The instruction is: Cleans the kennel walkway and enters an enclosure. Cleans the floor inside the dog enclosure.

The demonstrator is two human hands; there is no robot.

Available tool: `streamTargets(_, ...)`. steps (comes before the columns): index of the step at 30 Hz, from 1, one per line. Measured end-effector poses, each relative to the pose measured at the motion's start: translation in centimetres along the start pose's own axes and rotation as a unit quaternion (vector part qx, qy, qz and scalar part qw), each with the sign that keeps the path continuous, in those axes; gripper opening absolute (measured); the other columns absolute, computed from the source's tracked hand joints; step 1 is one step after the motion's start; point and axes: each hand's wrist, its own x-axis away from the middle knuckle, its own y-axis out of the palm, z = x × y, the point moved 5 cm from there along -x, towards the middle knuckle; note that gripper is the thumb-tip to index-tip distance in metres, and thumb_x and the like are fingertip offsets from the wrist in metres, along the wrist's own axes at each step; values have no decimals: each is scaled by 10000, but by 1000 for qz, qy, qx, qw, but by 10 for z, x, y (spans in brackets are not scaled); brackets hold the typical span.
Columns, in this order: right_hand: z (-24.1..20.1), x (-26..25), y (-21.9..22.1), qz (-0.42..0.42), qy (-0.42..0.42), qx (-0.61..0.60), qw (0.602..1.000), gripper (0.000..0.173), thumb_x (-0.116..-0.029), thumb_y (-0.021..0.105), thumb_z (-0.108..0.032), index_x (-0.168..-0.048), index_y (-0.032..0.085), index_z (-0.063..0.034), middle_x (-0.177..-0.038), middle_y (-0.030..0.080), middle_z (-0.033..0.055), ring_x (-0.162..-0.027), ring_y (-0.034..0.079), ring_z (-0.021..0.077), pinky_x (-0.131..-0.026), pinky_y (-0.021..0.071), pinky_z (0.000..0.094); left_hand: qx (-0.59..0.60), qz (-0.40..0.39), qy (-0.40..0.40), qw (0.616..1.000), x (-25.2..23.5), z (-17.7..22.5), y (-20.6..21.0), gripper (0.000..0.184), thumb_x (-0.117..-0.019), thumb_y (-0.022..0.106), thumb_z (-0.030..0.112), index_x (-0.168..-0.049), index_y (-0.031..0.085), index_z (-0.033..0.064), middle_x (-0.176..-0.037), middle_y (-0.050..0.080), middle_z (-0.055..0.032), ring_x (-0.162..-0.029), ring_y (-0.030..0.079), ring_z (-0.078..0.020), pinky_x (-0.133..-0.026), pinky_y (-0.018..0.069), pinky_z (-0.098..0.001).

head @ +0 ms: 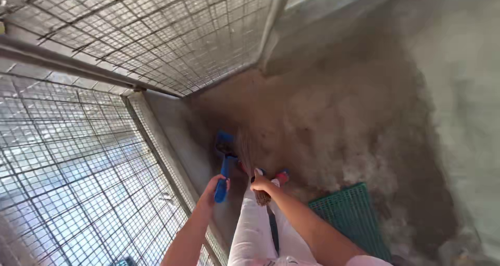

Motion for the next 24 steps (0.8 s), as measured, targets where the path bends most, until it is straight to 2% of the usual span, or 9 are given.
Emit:
streamTargets(2, 17, 12, 11, -24, -17, -16, 999, 1082, -824, 778, -136, -1654, 85, -109, -1413, 556, 281, -1310, 557, 410, -1076, 447, 590, -39, 29, -16, 999, 4, -7, 3, 240, -1048, 301, 114, -941, 495, 23, -622, 548, -56, -447, 545, -101, -391, 449, -196)
streamTargets(5, 64, 33, 12, -9, -28, -46, 999, 1094, -833, 784, -130, -1663, 72, -158, -1399, 570, 281, -1296, 568, 423, -1071, 448, 600, -83, 32, -7, 996, 8, -11, 5, 268, -1051, 289, 128, -916, 497, 28, -613, 558, -55, -445, 554, -104, -383, 449, -199)
streamTargets(8, 132, 52, 11, 17, -31, -117, 992, 1115, -827, 809, -122, -1662, 70, -158, -1412, 549, 304, -1293, 564, 441, -1072, 447, 598, -142, 37, 1, 989, 12, -10, 9, 261, -1053, 282, 134, -934, 493, 37, -614, 560, -46, -443, 549, -91, -382, 443, -192)
streamTargets(10, 187, 62, 7, 43, -40, -196, 979, 1114, -790, 821, -68, -1654, 119, -131, -1453, 510, 307, -1327, 534, 437, -1089, 438, 592, -200, 63, 1, 978, 17, -13, 19, 253, -1054, 294, 125, -924, 495, 44, -603, 547, -42, -433, 531, -94, -382, 435, -198)
streamTargets(13, 269, 83, -8, 84, -7, -284, 955, 1052, -816, 798, -12, -1637, 142, -57, -1523, 432, 309, -1398, 463, 428, -1140, 394, 567, -284, 103, 5, 953, 20, -21, 46, 155, -1040, 351, 78, -947, 473, 61, -614, 533, -41, -444, 528, -105, -403, 452, -214)
streamTargets(16, 363, 89, -17, 135, 50, -336, 931, 1032, -825, 814, -45, -1631, 170, -49, -1495, 462, 322, -1382, 478, 447, -1134, 398, 585, -345, 130, -5, 929, 10, -39, 78, 88, -1021, 397, 55, -981, 474, 65, -631, 520, -41, -455, 523, -112, -416, 460, -226)
streamTargets(19, 439, 99, -19, 175, 106, -391, 897, 1012, -825, 799, -16, -1626, 183, -59, -1480, 475, 322, -1358, 497, 449, -1107, 415, 593, -383, 131, -15, 914, -4, -61, 118, 87, -1020, 409, 48, -972, 478, 71, -627, 516, -33, -458, 517, -107, -428, 460, -227)
streamTargets(21, 480, 102, -16, 196, 138, -423, 874, 992, -836, 786, -18, -1622, 180, -51, -1474, 480, 318, -1351, 506, 439, -1098, 425, 584, -405, 121, -23, 906, -11, -76, 145, 104, -1022, 405, 39, -959, 480, 75, -622, 510, -25, -461, 509, -101, -439, 459, -220)
streamTargets(24, 516, 105, -12, 227, 159, -493, 825, 917, -854, 771, -11, -1596, 232, -17, -1463, 483, 321, -1333, 514, 434, -1087, 428, 581, -407, 102, -23, 908, -28, -96, 180, 123, -1016, 392, 33, -939, 479, 71, -605, 507, -24, -448, 506, -101, -431, 455, -220)
